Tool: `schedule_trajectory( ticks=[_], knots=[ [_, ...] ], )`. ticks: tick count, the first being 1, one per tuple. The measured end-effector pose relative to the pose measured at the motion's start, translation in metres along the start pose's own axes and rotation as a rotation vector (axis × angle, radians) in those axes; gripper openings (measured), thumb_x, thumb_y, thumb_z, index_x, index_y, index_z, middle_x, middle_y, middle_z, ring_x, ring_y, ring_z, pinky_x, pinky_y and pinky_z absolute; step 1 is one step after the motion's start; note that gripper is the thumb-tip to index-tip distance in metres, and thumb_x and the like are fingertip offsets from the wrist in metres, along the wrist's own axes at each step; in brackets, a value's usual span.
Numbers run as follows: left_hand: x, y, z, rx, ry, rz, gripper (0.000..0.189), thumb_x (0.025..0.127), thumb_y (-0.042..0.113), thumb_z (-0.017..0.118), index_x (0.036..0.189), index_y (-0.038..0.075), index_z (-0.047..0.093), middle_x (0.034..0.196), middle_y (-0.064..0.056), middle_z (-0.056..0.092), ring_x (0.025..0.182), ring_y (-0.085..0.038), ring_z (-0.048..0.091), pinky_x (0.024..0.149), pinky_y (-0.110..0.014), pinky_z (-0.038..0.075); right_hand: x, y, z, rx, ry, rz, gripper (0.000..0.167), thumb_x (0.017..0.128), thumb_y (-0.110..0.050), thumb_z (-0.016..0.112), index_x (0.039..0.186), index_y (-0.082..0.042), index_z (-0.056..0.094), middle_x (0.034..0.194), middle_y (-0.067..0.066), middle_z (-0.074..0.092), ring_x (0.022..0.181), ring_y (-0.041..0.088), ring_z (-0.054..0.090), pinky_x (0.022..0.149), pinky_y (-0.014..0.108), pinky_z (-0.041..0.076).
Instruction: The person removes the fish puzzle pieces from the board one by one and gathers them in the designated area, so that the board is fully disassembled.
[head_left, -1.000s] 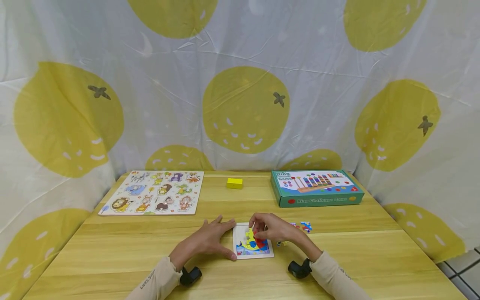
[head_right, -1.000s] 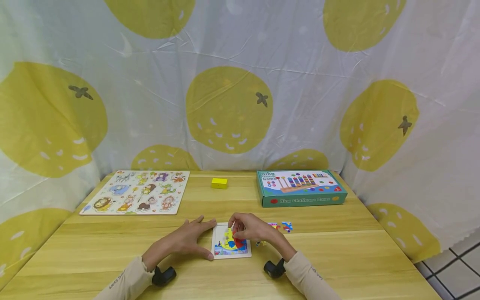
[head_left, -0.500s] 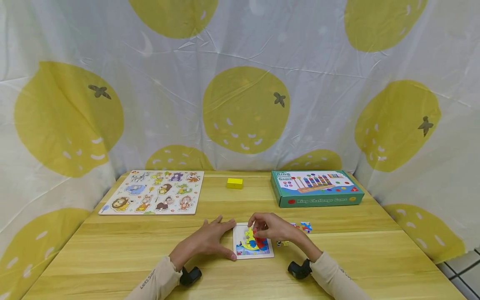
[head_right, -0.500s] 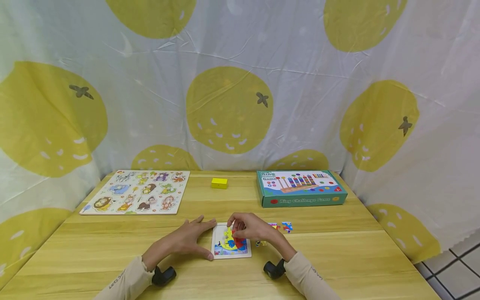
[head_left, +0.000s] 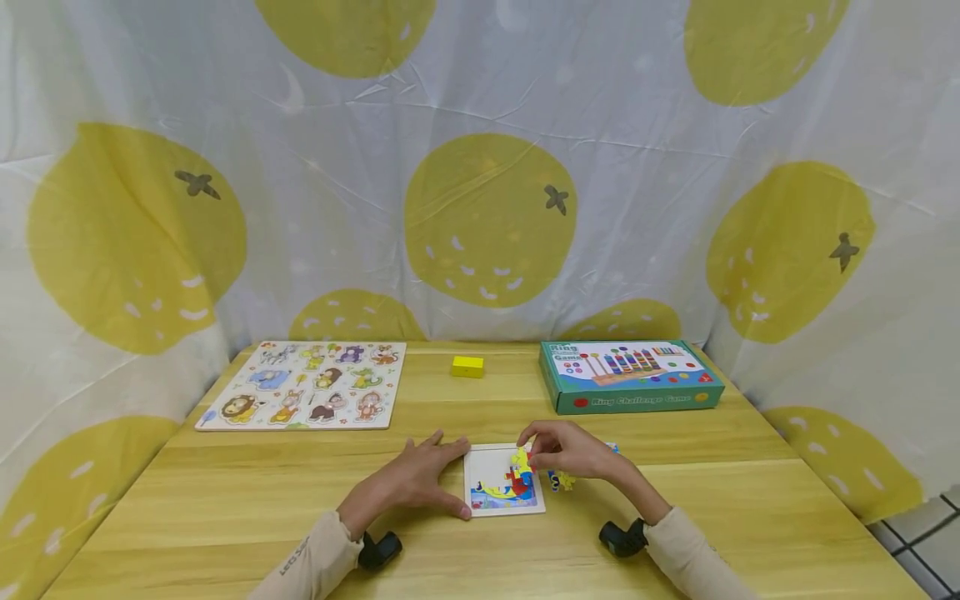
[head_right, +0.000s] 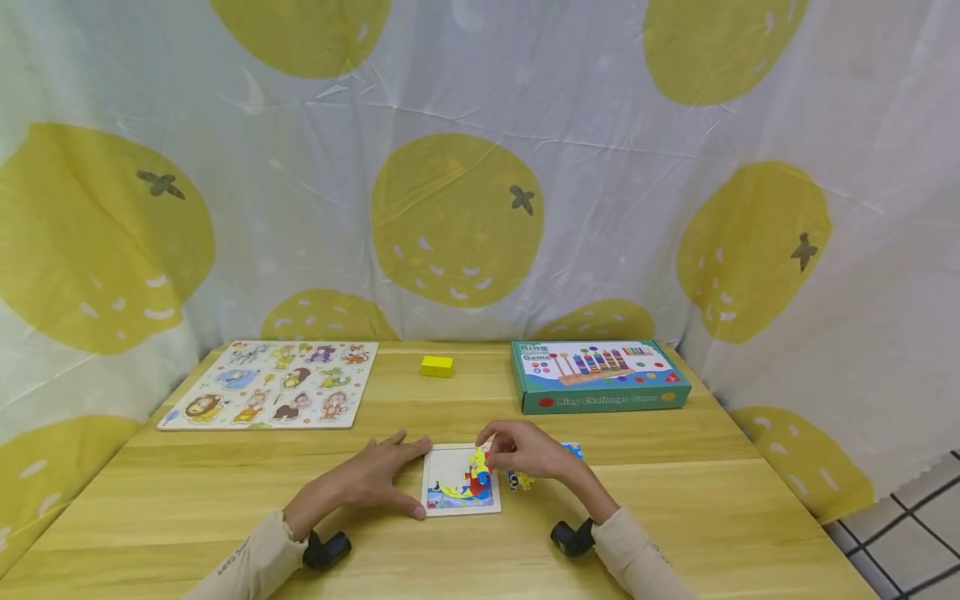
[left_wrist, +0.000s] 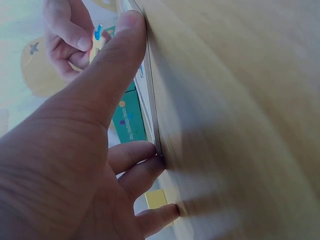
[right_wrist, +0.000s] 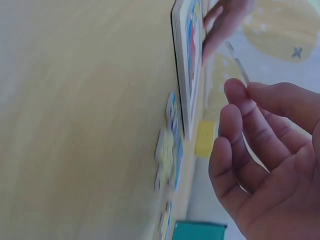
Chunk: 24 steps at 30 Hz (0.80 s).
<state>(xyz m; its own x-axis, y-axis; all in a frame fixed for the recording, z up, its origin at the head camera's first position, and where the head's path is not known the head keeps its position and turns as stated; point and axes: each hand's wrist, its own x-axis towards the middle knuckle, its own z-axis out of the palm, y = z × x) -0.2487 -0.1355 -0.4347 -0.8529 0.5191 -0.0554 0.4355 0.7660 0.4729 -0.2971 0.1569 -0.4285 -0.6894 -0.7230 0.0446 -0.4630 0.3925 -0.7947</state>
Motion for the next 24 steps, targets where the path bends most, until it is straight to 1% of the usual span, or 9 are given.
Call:
schedule_trajectory(
  ticks=[2,4,8,12,15,19,24],
  knots=[
    [0.000,-0.001,0.001,-0.003,0.002,0.002,0.101,0.067,0.062,0.076,0.146,0.010,0.041,0.151,-0.008,0.039,0.142,-0.045,0.020,0.105,-0.074,0.011,-0.009,0.004,-0.008,0.038,0.005,0.001,0.021,0.094,-0.010,0.061,0.115,-0.005,0.061,0.086,0.008,0.068,0.077,0.028,0.065,0.068,0.026,0.053],
    [0.000,-0.002,0.001,-0.004,0.004,0.005,0.101,0.067,0.062,0.076,0.146,0.011,0.041,0.151,-0.008,0.039,0.142,-0.044,0.020,0.105,-0.074,0.011,-0.019,0.008,-0.016,0.057,0.016,0.005,0.023,0.095,-0.010,0.060,0.117,-0.003,0.060,0.087,0.010,0.068,0.078,0.031,0.065,0.067,0.029,0.054],
    [-0.001,-0.003,0.000,-0.003,0.008,0.001,0.101,0.067,0.063,0.076,0.146,0.012,0.041,0.151,-0.007,0.039,0.142,-0.044,0.020,0.106,-0.073,0.010,-0.037,0.016,-0.029,0.081,0.042,0.017,0.025,0.096,-0.010,0.057,0.119,0.001,0.057,0.086,0.012,0.068,0.077,0.030,0.064,0.068,0.034,0.055],
    [-0.001,-0.002,0.000,-0.005,0.008,0.001,0.101,0.067,0.064,0.075,0.146,0.012,0.041,0.151,-0.007,0.038,0.142,-0.043,0.019,0.106,-0.073,0.009,-0.054,0.023,-0.038,0.111,0.042,0.052,0.027,0.098,-0.010,0.054,0.121,0.003,0.054,0.086,0.018,0.067,0.074,0.028,0.063,0.069,0.036,0.056],
    [-0.001,-0.001,-0.001,-0.007,0.007,0.001,0.101,0.067,0.064,0.075,0.146,0.011,0.041,0.152,-0.008,0.038,0.142,-0.043,0.019,0.106,-0.073,0.009,-0.063,0.028,-0.043,0.120,0.034,0.074,0.027,0.099,-0.008,0.051,0.122,0.004,0.053,0.083,0.023,0.065,0.069,0.025,0.060,0.064,0.035,0.054],
    [0.000,0.000,-0.001,-0.008,0.003,0.000,0.101,0.067,0.063,0.076,0.146,0.011,0.041,0.151,-0.008,0.039,0.142,-0.043,0.020,0.106,-0.073,0.010,-0.071,0.036,-0.046,0.121,0.015,0.082,0.025,0.099,-0.007,0.050,0.121,0.004,0.054,0.077,0.026,0.062,0.061,0.017,0.053,0.054,0.029,0.048],
    [0.000,0.000,0.000,-0.010,-0.003,-0.002,0.100,0.067,0.062,0.076,0.146,0.011,0.041,0.151,-0.007,0.039,0.142,-0.043,0.020,0.106,-0.073,0.011,-0.076,0.046,-0.047,0.132,-0.032,0.078,0.024,0.098,-0.007,0.052,0.119,0.005,0.055,0.075,0.018,0.063,0.060,0.009,0.051,0.052,0.023,0.045]
  ],
)
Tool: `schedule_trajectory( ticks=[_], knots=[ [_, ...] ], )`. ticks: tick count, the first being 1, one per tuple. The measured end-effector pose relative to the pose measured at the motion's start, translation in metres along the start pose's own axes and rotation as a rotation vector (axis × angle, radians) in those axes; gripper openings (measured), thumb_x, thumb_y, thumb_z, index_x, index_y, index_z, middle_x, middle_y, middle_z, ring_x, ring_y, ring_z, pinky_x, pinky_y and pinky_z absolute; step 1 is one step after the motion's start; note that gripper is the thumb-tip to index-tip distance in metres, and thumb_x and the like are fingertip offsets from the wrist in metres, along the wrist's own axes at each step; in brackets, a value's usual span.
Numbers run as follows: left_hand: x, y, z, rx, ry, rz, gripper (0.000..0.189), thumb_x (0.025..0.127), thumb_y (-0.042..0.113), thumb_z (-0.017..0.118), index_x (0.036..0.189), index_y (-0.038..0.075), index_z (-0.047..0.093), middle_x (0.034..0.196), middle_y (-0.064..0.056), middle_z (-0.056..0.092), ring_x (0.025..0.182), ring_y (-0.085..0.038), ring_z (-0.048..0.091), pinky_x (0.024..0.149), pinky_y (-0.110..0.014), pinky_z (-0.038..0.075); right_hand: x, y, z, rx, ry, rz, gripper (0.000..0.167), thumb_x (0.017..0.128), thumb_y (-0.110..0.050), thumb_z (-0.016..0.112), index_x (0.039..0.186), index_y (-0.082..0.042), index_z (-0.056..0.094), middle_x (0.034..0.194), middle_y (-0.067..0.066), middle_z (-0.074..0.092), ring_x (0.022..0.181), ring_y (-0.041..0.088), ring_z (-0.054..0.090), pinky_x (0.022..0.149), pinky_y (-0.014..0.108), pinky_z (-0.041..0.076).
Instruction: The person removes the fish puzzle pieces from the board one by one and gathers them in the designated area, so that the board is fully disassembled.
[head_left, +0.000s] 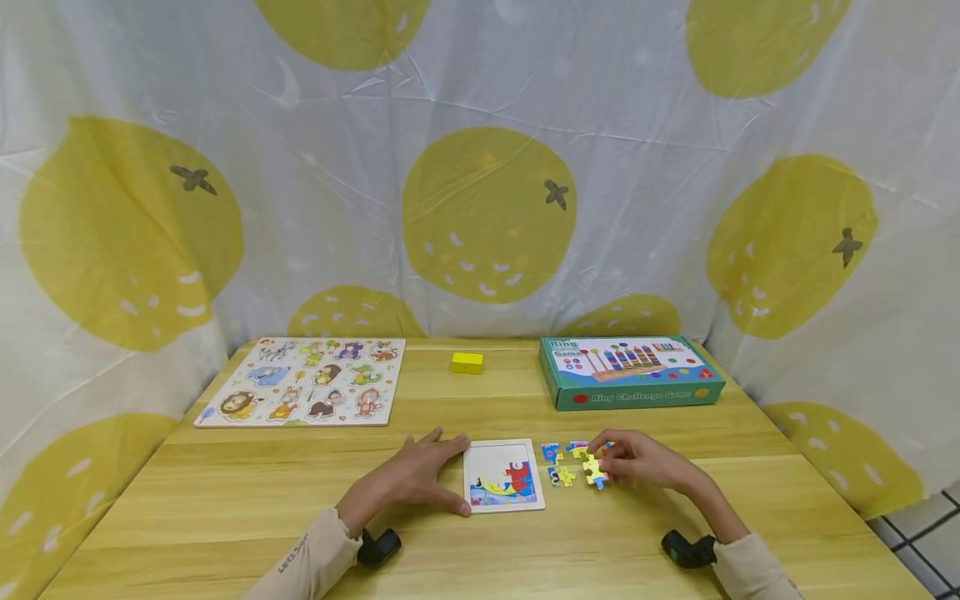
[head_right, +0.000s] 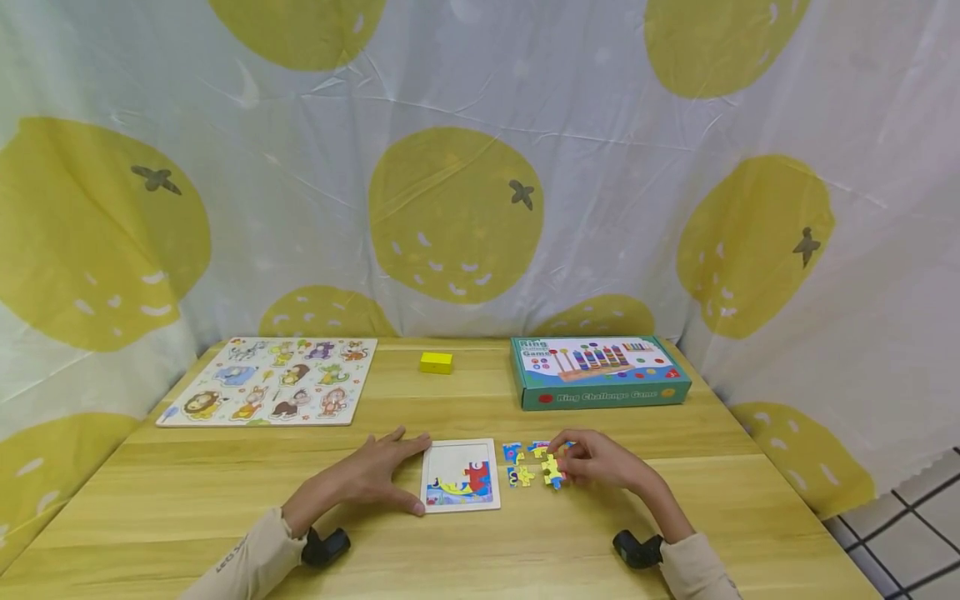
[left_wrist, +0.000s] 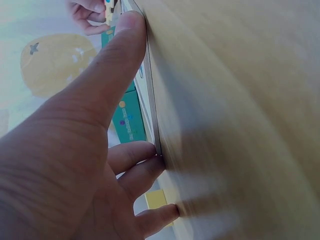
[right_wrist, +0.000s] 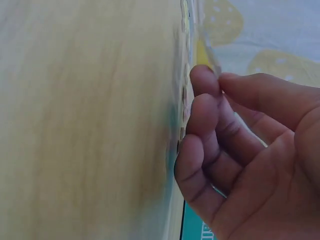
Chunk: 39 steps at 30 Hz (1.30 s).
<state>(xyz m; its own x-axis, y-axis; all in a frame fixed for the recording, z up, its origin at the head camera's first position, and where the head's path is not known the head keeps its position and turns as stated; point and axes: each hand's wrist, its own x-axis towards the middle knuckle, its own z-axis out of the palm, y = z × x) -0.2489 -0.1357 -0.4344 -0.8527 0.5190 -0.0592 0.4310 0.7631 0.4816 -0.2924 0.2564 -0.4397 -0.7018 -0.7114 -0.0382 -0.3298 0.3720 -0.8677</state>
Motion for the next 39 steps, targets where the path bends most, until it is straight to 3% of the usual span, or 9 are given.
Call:
schedule_trajectory(
  ticks=[6,16,39],
  knots=[
    [0.000,0.000,0.001,-0.002,0.001,0.004,0.100,0.068,0.062,0.076,0.146,0.011,0.042,0.151,-0.007,0.039,0.142,-0.043,0.020,0.105,-0.074,0.010,0.000,0.004,0.001,0.005,-0.014,-0.015,0.023,0.098,-0.004,0.051,0.117,0.007,0.054,0.077,0.015,0.062,0.061,0.007,0.049,0.051,0.020,0.042],
    [-0.001,-0.001,0.000,0.000,0.006,-0.009,0.100,0.067,0.063,0.076,0.146,0.013,0.041,0.151,-0.007,0.039,0.142,-0.043,0.020,0.106,-0.073,0.009,0.004,0.002,0.007,-0.114,0.049,0.013,0.019,0.096,-0.006,0.055,0.114,0.001,0.059,0.074,0.007,0.063,0.058,0.005,0.050,0.050,0.020,0.045],
    [-0.001,0.001,0.000,0.003,0.009,0.001,0.100,0.067,0.062,0.076,0.146,0.011,0.041,0.151,-0.009,0.039,0.142,-0.044,0.021,0.105,-0.074,0.010,0.003,-0.004,0.010,-0.112,0.060,0.055,0.020,0.096,-0.003,0.054,0.115,0.001,0.059,0.077,0.009,0.062,0.060,0.009,0.048,0.051,0.020,0.042]
  ],
)
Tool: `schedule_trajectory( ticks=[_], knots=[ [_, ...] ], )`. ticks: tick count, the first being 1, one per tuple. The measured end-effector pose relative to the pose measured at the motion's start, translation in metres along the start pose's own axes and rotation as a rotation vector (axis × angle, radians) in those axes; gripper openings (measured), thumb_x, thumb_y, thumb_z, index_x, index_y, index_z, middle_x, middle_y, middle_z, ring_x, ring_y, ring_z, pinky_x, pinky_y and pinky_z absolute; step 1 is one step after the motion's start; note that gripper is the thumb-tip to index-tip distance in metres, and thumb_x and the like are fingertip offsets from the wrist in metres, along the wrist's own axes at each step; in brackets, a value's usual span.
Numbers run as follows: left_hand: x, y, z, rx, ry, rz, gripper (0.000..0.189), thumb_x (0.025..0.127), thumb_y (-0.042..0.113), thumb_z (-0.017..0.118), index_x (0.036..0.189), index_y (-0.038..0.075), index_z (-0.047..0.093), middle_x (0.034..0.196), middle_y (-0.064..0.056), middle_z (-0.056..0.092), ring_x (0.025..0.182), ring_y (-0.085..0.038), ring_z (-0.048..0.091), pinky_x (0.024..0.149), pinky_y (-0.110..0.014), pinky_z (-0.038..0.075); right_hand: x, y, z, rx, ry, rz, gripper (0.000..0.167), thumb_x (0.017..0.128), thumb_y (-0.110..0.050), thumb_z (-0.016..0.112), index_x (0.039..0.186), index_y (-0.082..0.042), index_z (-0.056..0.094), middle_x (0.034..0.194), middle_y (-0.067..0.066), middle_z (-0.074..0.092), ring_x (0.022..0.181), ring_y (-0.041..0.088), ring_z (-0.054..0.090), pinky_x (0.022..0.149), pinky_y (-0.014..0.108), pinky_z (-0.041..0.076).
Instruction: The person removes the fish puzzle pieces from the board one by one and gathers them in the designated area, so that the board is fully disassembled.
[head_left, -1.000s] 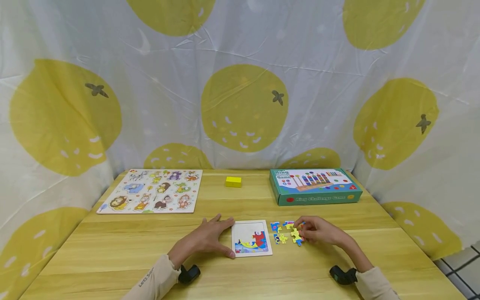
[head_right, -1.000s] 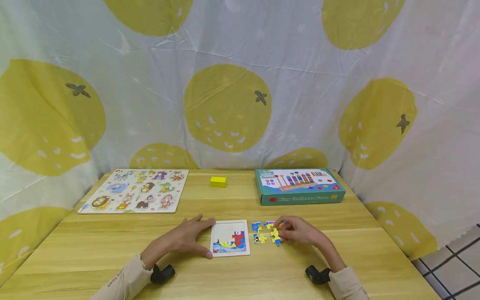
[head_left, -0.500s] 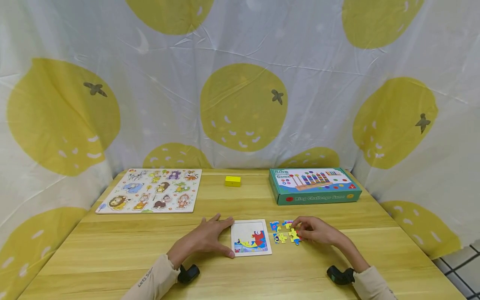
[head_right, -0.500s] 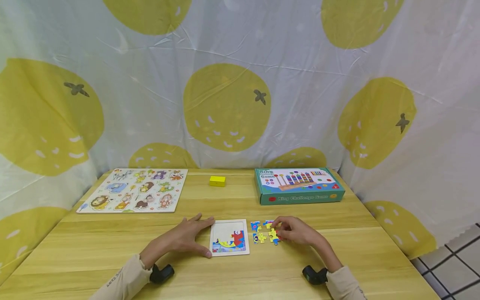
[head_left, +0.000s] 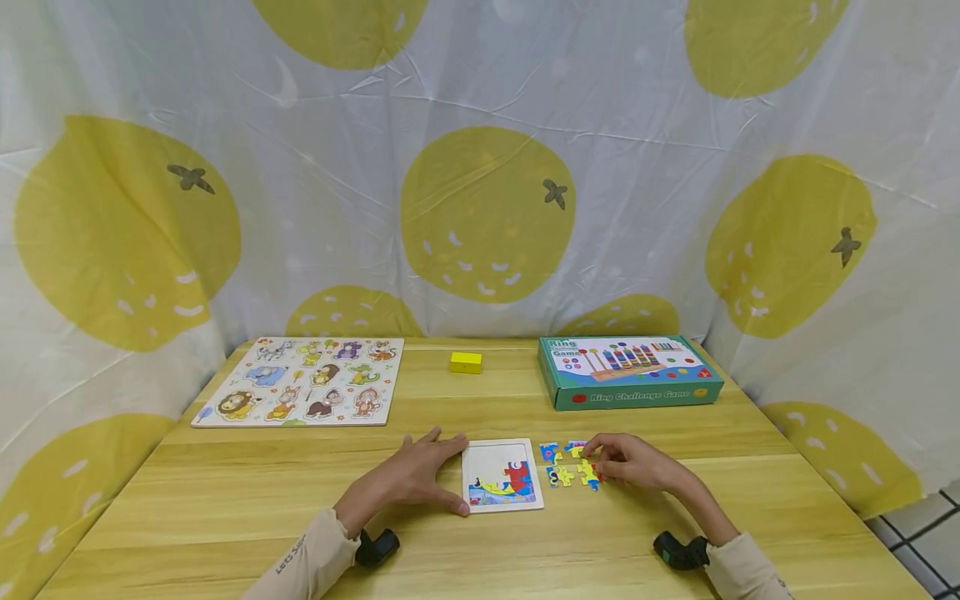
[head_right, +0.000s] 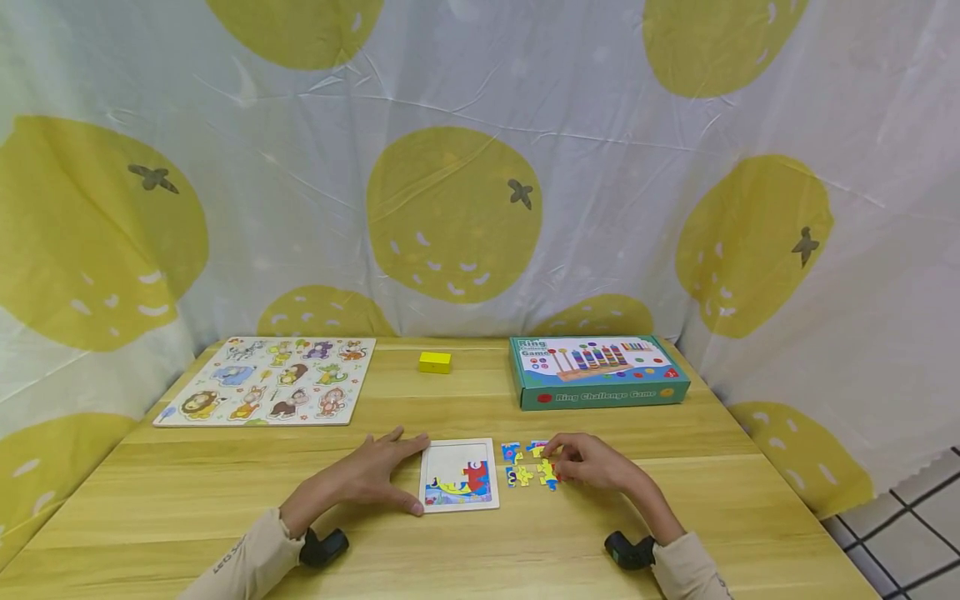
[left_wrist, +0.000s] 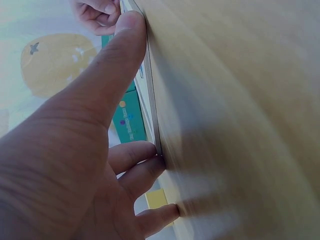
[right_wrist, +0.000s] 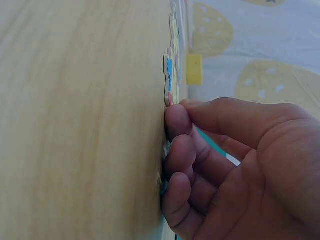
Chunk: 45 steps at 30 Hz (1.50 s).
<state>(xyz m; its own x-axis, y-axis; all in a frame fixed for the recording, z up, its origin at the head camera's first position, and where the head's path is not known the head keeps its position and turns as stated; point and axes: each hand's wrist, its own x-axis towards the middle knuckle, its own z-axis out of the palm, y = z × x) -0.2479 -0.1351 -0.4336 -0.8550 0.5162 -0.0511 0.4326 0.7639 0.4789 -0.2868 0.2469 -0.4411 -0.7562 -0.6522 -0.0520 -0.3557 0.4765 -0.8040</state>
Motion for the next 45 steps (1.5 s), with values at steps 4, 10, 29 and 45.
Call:
schedule_trajectory(
  ticks=[4,10,29,45],
  knots=[
    [-0.001,0.000,0.000,-0.004,-0.001,-0.002,0.100,0.067,0.062,0.076,0.146,0.011,0.041,0.151,-0.009,0.039,0.142,-0.044,0.020,0.105,-0.074,0.010,0.000,0.000,0.000,-0.003,-0.003,-0.006,0.020,0.095,-0.003,0.054,0.115,0.001,0.059,0.077,0.008,0.062,0.060,0.009,0.048,0.051,0.020,0.042],
    [0.000,-0.001,0.000,-0.001,0.003,0.006,0.100,0.067,0.062,0.076,0.146,0.011,0.041,0.151,-0.009,0.039,0.141,-0.045,0.021,0.105,-0.074,0.010,0.001,0.001,0.000,-0.032,-0.007,0.002,0.020,0.096,-0.006,0.055,0.114,-0.001,0.060,0.076,0.003,0.061,0.060,0.006,0.049,0.052,0.020,0.042],
    [0.001,-0.002,0.000,0.004,-0.005,-0.002,0.100,0.068,0.063,0.076,0.146,0.012,0.041,0.151,-0.008,0.039,0.142,-0.043,0.021,0.106,-0.073,0.011,0.033,-0.042,0.033,-0.154,0.029,-0.121,0.037,0.091,-0.011,0.065,0.128,-0.006,0.058,0.112,0.012,0.062,0.061,0.010,0.055,0.046,0.022,0.046],
    [0.002,-0.002,0.001,0.015,-0.008,-0.004,0.099,0.068,0.064,0.075,0.146,0.013,0.042,0.151,-0.008,0.039,0.142,-0.044,0.021,0.105,-0.074,0.012,0.056,-0.058,0.055,-0.335,-0.038,-0.066,0.047,0.084,-0.012,0.073,0.129,-0.012,0.059,0.108,-0.002,0.058,0.064,0.006,0.047,0.057,0.020,0.044]
  ],
)
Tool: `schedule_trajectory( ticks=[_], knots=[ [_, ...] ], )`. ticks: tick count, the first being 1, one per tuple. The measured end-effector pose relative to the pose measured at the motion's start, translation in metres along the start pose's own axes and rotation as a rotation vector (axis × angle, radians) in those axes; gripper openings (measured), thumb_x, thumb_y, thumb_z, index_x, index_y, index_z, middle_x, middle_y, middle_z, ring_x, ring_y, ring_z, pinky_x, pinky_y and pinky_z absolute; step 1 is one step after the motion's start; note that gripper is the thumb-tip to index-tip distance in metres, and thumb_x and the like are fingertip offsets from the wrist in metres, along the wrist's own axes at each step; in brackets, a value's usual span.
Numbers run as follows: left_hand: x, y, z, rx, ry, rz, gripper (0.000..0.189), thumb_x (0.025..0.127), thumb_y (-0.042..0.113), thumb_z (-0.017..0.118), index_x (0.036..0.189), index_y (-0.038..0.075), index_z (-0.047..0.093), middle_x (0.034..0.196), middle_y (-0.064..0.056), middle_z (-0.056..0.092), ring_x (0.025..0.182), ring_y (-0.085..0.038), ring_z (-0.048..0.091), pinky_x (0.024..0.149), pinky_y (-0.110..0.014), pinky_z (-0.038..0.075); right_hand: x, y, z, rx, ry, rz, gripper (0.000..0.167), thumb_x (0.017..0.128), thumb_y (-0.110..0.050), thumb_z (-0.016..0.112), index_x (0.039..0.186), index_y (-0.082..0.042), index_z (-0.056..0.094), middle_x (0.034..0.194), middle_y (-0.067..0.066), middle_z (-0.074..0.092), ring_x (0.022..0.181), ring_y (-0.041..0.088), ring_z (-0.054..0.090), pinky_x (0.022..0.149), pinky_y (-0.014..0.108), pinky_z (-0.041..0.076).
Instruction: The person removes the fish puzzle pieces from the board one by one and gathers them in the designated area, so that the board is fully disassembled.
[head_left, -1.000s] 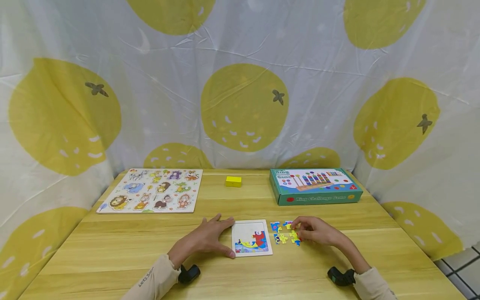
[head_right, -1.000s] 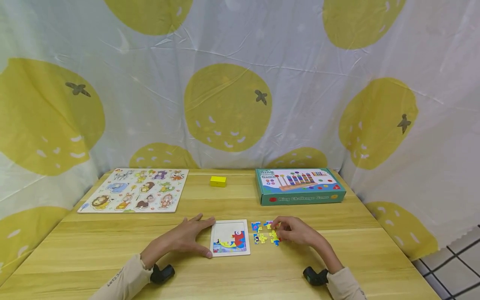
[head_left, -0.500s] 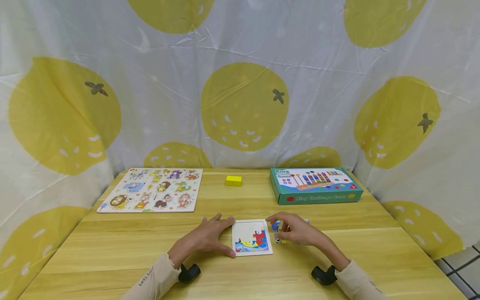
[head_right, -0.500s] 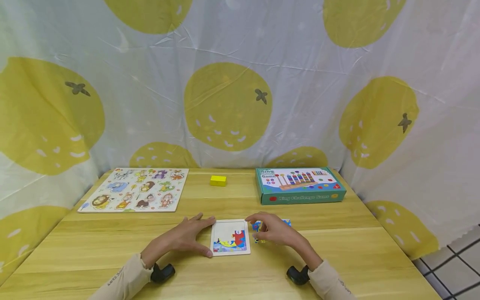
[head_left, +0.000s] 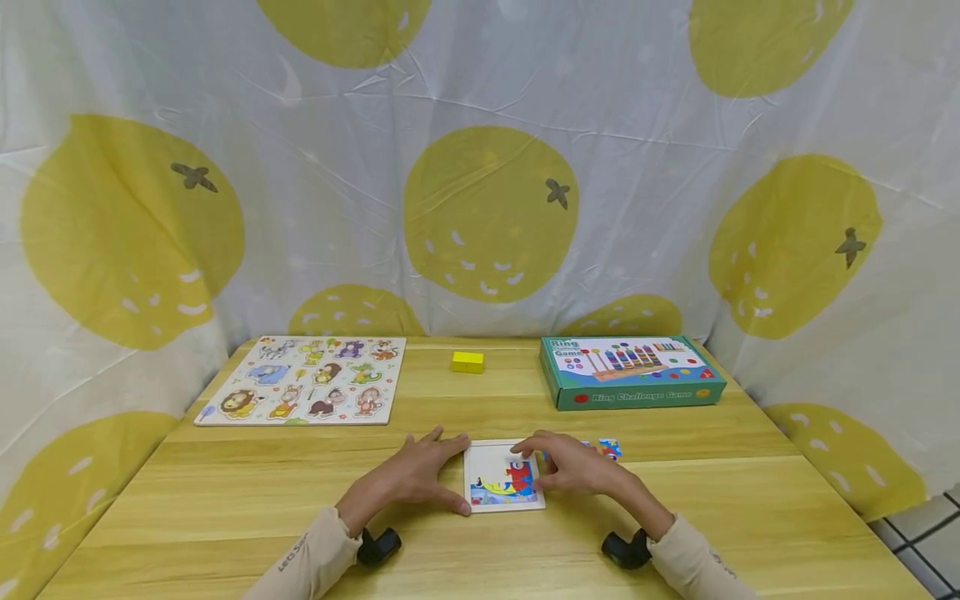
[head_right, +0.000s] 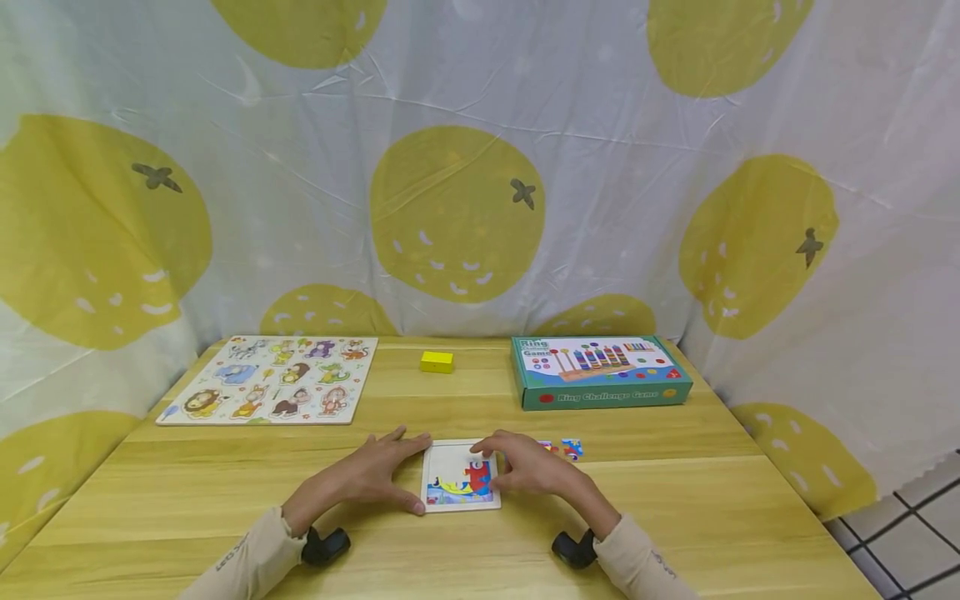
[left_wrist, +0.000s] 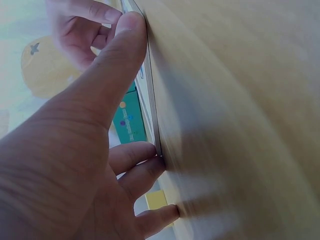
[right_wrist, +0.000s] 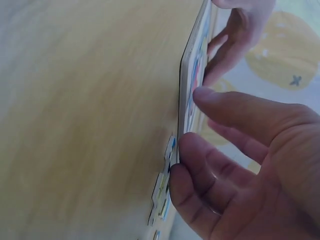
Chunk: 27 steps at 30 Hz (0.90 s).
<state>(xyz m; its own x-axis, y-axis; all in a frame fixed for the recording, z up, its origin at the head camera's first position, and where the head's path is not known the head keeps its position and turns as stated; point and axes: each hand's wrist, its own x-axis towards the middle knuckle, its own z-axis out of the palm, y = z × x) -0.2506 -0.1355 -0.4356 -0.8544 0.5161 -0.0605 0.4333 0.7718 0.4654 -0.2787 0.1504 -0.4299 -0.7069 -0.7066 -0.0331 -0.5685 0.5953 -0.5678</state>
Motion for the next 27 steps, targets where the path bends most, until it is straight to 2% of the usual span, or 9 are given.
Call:
schedule_trajectory(
  ticks=[8,17,27],
  knots=[
    [-0.0008,0.0005,-0.0004,-0.008,-0.002,-0.007,0.098,0.067,0.063,0.075,0.146,0.014,0.042,0.150,-0.008,0.040,0.141,-0.044,0.021,0.105,-0.074,0.013,0.0044,-0.0010,0.0029,-0.026,0.000,0.003,0.044,0.084,-0.008,0.072,0.127,-0.011,0.061,0.099,-0.004,0.054,0.063,0.005,0.047,0.057,0.019,0.043],
    [-0.0005,0.0004,-0.0004,-0.008,0.000,0.000,0.099,0.067,0.063,0.076,0.146,0.013,0.042,0.151,-0.007,0.039,0.142,-0.044,0.021,0.106,-0.073,0.011,0.0042,-0.0012,0.0039,-0.039,0.012,-0.029,0.042,0.083,-0.006,0.071,0.125,-0.009,0.063,0.100,-0.001,0.053,0.064,0.004,0.046,0.059,0.019,0.042],
    [-0.0002,0.0003,-0.0007,-0.001,-0.002,0.005,0.098,0.068,0.063,0.075,0.145,0.012,0.043,0.151,-0.006,0.039,0.142,-0.044,0.021,0.105,-0.073,0.012,0.0027,0.0007,0.0054,-0.015,0.022,-0.043,0.036,0.083,-0.003,0.070,0.117,-0.013,0.068,0.099,0.000,0.052,0.065,0.006,0.045,0.060,0.019,0.041]
  ],
)
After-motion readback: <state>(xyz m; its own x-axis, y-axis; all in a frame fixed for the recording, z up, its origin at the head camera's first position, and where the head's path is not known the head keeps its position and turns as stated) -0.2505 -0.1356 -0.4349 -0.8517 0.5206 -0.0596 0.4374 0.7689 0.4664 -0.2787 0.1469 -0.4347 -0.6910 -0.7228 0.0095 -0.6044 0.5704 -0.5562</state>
